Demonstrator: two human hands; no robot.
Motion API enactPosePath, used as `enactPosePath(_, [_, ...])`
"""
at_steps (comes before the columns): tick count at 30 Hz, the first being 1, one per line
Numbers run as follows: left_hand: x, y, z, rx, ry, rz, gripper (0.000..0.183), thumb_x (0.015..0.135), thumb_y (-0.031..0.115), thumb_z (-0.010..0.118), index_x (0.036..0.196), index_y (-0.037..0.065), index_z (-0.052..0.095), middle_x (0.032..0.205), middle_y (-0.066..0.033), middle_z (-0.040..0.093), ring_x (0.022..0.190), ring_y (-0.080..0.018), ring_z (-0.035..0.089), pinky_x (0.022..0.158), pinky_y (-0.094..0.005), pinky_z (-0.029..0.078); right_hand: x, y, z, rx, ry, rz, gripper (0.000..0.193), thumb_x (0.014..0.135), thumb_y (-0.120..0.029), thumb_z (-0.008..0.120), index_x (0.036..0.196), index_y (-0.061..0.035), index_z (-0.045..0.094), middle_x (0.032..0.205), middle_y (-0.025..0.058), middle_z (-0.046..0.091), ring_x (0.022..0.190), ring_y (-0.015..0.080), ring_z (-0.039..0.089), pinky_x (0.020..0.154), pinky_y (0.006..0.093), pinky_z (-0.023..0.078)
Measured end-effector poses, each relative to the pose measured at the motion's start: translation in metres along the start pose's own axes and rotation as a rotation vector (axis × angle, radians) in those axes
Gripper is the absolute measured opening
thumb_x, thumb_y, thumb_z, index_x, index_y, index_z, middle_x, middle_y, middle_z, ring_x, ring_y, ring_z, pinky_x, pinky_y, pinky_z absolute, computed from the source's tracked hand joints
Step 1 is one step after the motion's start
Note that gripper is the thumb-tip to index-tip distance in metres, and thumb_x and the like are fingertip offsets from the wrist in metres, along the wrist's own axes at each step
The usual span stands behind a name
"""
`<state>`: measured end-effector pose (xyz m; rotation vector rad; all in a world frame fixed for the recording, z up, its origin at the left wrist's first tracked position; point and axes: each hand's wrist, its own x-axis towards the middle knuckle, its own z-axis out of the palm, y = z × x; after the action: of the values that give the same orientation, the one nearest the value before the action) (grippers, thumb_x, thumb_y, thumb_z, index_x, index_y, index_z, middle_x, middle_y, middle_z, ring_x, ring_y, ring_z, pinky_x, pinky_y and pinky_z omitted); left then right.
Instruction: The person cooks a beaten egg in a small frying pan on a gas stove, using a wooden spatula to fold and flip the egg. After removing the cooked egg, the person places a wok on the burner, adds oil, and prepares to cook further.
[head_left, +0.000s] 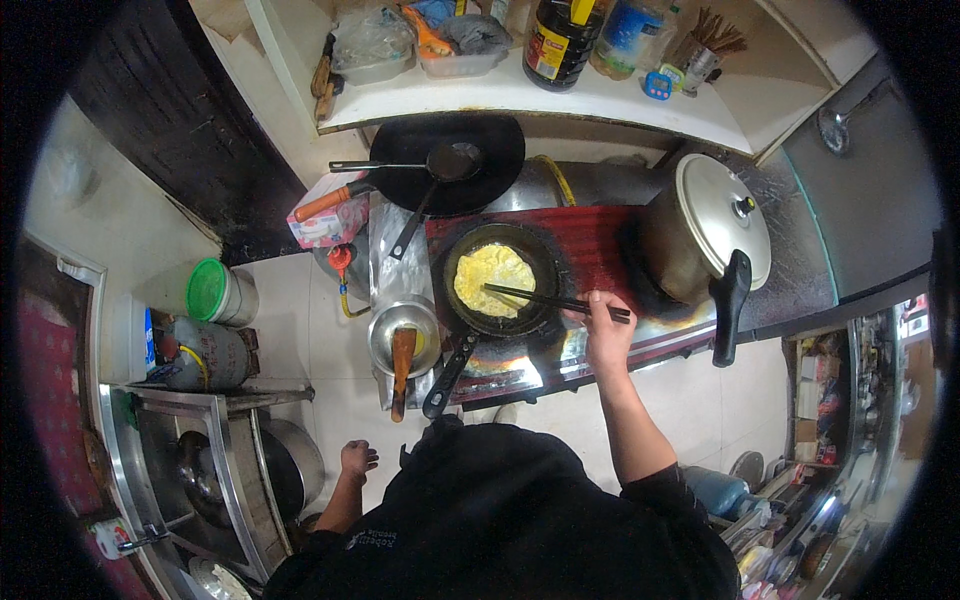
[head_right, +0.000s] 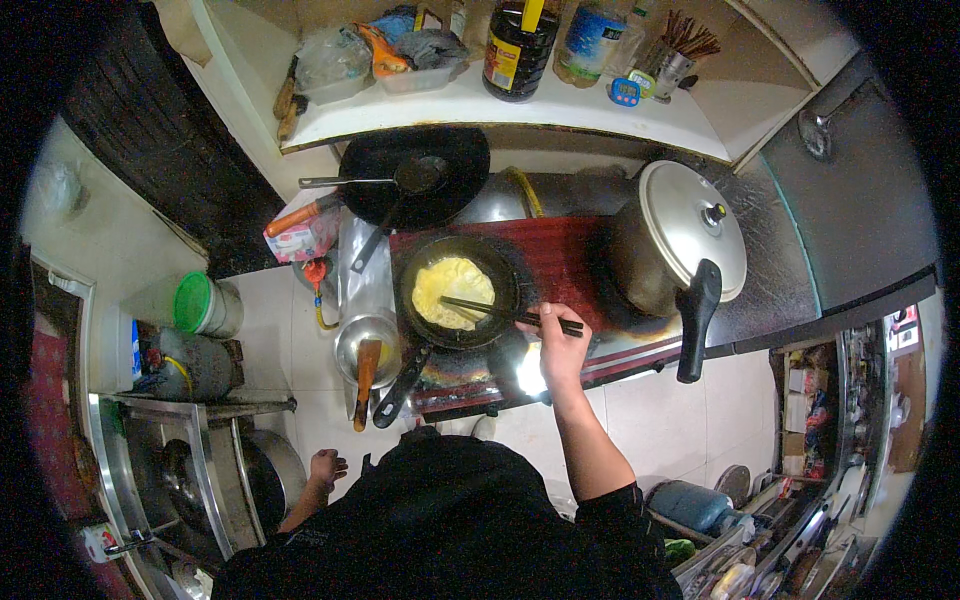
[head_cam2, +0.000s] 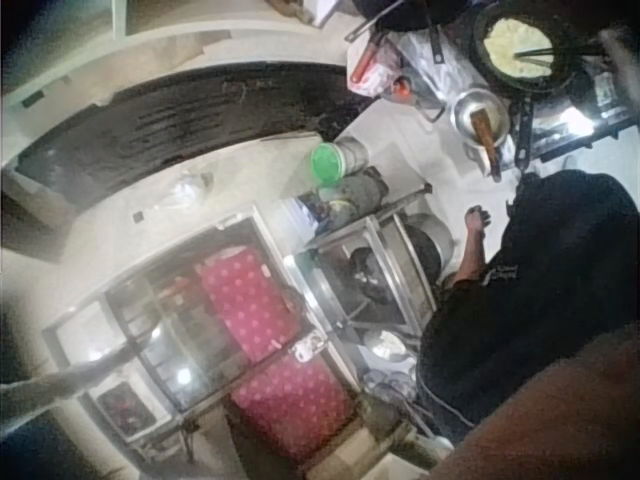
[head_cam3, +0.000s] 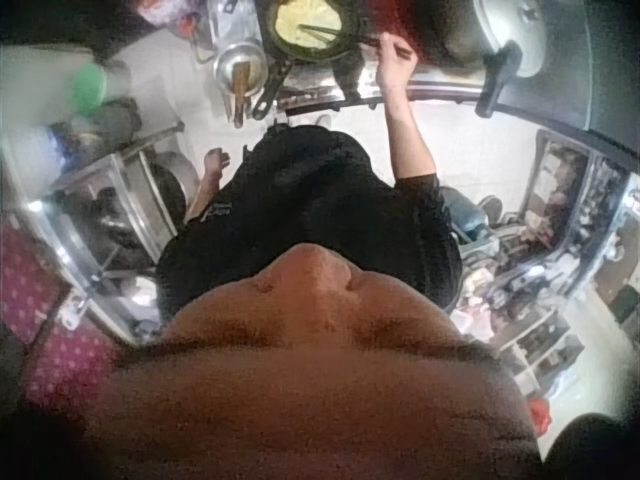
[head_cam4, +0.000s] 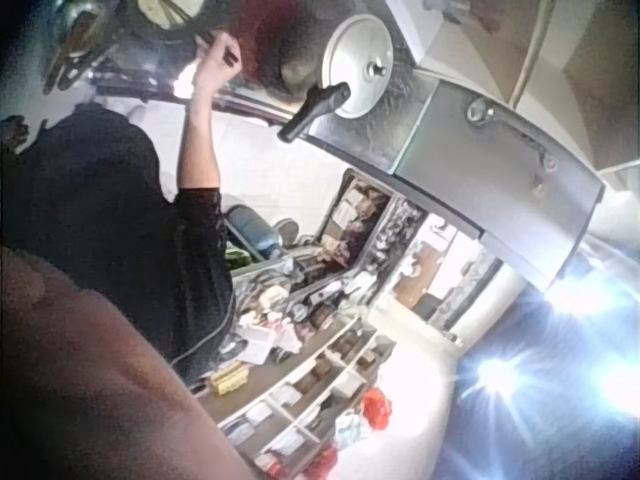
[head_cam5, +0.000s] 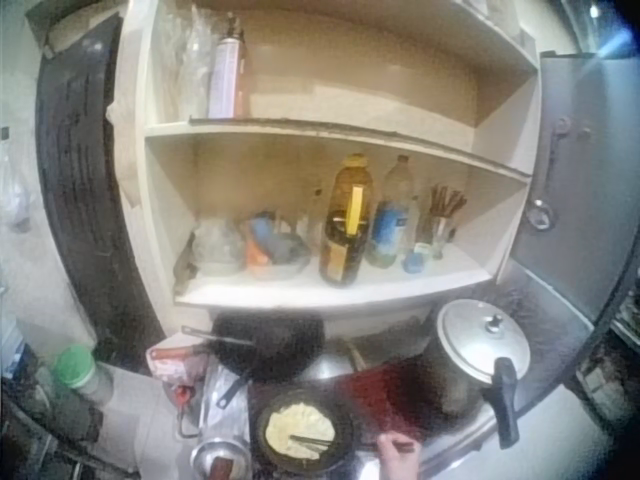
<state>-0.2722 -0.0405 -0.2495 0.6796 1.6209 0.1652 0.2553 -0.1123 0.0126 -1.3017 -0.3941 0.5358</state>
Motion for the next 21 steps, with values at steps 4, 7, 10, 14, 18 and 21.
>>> enactPosePath(4, [-0.009, 0.009, -0.001, 0.011, 0.048, 0.026, 0.027, 0.093, 0.022, 0.053, 0.111, 0.001, 0.053, 0.088, -0.0139, 0.064, 0.072, -0.0252, 0.066, 0.061, -0.0383, 0.055, -0.003, -0.002, -0.004, 0.070, 0.061, 0.003, 0.025, 0.098, -0.013, 0.056, 0.087, 0.0080, 0.062, 0.090, 0.0146, 0.065, 0.078, 0.0227, 0.067, 0.073, 0.0379, 0.062])
enactPosePath(7, [-0.016, 0.021, -0.004, -0.023, 0.115, 0.080, 0.023, 0.093, 0.019, 0.052, 0.107, 0.002, 0.054, 0.084, -0.0129, 0.064, 0.069, -0.0233, 0.065, 0.058, -0.0353, 0.054, -0.003, -0.003, -0.004, 0.066, 0.060, -0.009, 0.024, 0.098, -0.014, 0.056, 0.089, 0.0073, 0.062, 0.090, 0.0145, 0.065, 0.078, 0.0230, 0.068, 0.073, 0.0376, 0.062])
enactPosePath(10, [-0.024, 0.041, -0.010, -0.036, 0.228, 0.275, 0.015, 0.093, 0.016, 0.052, 0.101, 0.003, 0.056, 0.078, -0.0098, 0.062, 0.064, -0.0188, 0.062, 0.055, -0.0307, 0.052, -0.004, -0.008, -0.001, 0.052, 0.047, -0.006, 0.020, 0.097, -0.013, 0.057, 0.090, 0.0055, 0.062, 0.090, 0.0141, 0.065, 0.077, 0.0220, 0.067, 0.071, 0.0370, 0.062])
enactPosePath(14, [-0.044, 0.100, -0.017, -0.098, 0.326, 0.618, 0.008, 0.094, 0.012, 0.053, 0.094, 0.005, 0.057, 0.072, -0.0042, 0.058, 0.059, -0.0126, 0.055, 0.051, -0.0262, 0.047, -0.015, -0.027, -0.008, 0.093, 0.102, -0.004, 0.017, 0.096, -0.011, 0.058, 0.090, 0.0037, 0.062, 0.090, 0.0135, 0.064, 0.078, 0.0210, 0.065, 0.071, 0.0367, 0.061])
enactPosePath(18, [-0.084, 0.190, 0.012, -0.204, 0.235, 0.916, 0.015, 0.094, 0.007, 0.052, 0.107, 0.005, 0.059, 0.078, -0.0028, 0.055, 0.067, -0.0104, 0.051, 0.056, -0.0240, 0.042, -0.067, -0.063, -0.064, 0.159, 0.264, -0.128, 0.019, 0.097, -0.011, 0.057, 0.089, 0.0052, 0.062, 0.089, 0.0149, 0.064, 0.078, 0.0228, 0.066, 0.071, 0.0379, 0.060])
enactPosePath(21, [-0.118, 0.254, 0.049, -0.064, 0.079, 1.203, 0.018, 0.097, 0.010, 0.048, 0.109, 0.004, 0.059, 0.080, -0.0021, 0.054, 0.069, -0.0112, 0.049, 0.060, -0.0244, 0.041, -0.145, -0.102, -0.135, -0.060, 0.474, -0.242, 0.018, 0.096, -0.008, 0.057, 0.087, 0.0051, 0.065, 0.084, 0.0102, 0.066, 0.076, 0.0181, 0.066, 0.070, 0.0302, 0.057])
